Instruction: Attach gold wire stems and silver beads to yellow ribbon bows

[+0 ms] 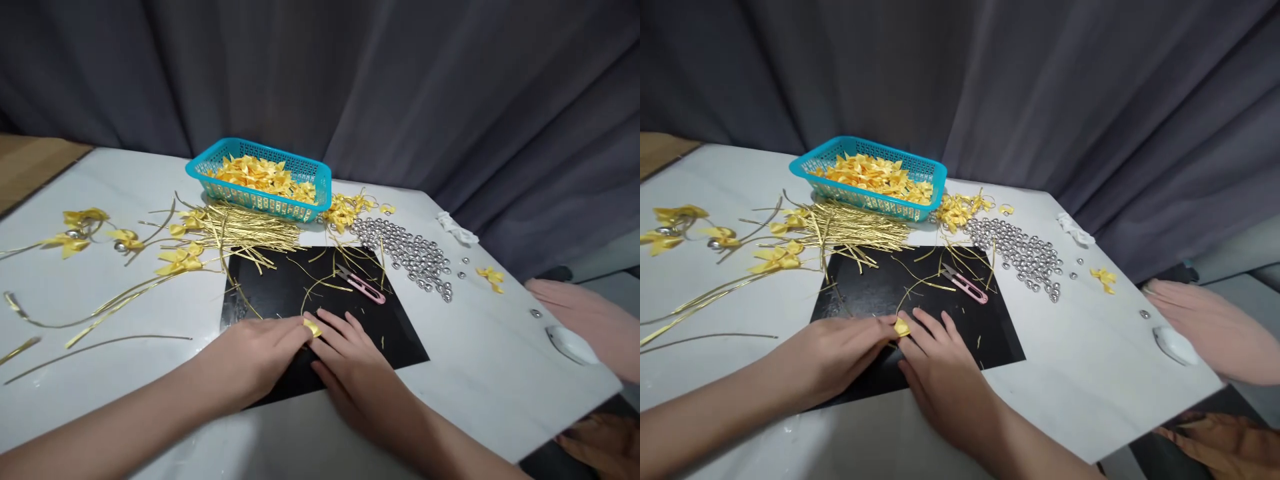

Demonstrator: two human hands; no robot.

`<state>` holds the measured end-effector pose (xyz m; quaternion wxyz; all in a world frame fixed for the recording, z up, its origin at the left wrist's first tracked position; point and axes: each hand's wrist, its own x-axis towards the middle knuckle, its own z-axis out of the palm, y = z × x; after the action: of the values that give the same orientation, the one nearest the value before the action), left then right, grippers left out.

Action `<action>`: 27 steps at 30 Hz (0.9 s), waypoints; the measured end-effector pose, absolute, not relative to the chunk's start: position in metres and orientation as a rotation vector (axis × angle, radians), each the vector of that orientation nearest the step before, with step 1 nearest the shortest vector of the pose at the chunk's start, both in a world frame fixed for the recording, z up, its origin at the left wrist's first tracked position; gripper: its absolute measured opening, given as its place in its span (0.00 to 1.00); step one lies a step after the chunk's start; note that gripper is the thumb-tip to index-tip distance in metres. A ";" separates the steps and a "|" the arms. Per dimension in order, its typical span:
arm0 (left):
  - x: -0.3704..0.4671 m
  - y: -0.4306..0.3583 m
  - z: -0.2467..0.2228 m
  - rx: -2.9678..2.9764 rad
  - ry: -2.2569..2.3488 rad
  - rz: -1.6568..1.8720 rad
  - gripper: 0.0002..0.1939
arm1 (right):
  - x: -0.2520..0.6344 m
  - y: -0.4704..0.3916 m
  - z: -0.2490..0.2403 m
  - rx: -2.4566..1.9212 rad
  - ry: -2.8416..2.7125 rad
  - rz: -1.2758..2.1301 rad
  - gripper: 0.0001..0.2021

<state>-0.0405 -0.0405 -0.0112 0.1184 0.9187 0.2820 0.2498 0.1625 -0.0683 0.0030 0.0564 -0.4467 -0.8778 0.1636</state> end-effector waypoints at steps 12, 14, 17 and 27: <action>-0.061 -0.024 -0.019 2.962 0.977 0.932 0.14 | 0.187 -0.086 0.005 -1.169 -2.554 0.189 0.13; -0.059 -0.026 -0.019 2.883 0.960 0.908 0.14 | 0.190 -0.100 0.008 -1.125 -2.587 0.142 0.13; -0.049 -0.038 -0.015 2.774 0.819 0.895 0.11 | 0.192 -0.117 0.010 -1.114 -2.643 0.151 0.14; -0.040 -0.048 -0.010 2.702 0.983 0.933 0.07 | 0.169 -0.096 -0.002 -1.323 -2.338 0.193 0.15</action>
<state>-0.0395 -0.0479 -0.0101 0.0591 0.8923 0.3246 0.3082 0.1694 -0.0964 -0.0022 0.2222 -0.4791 -0.8463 0.0700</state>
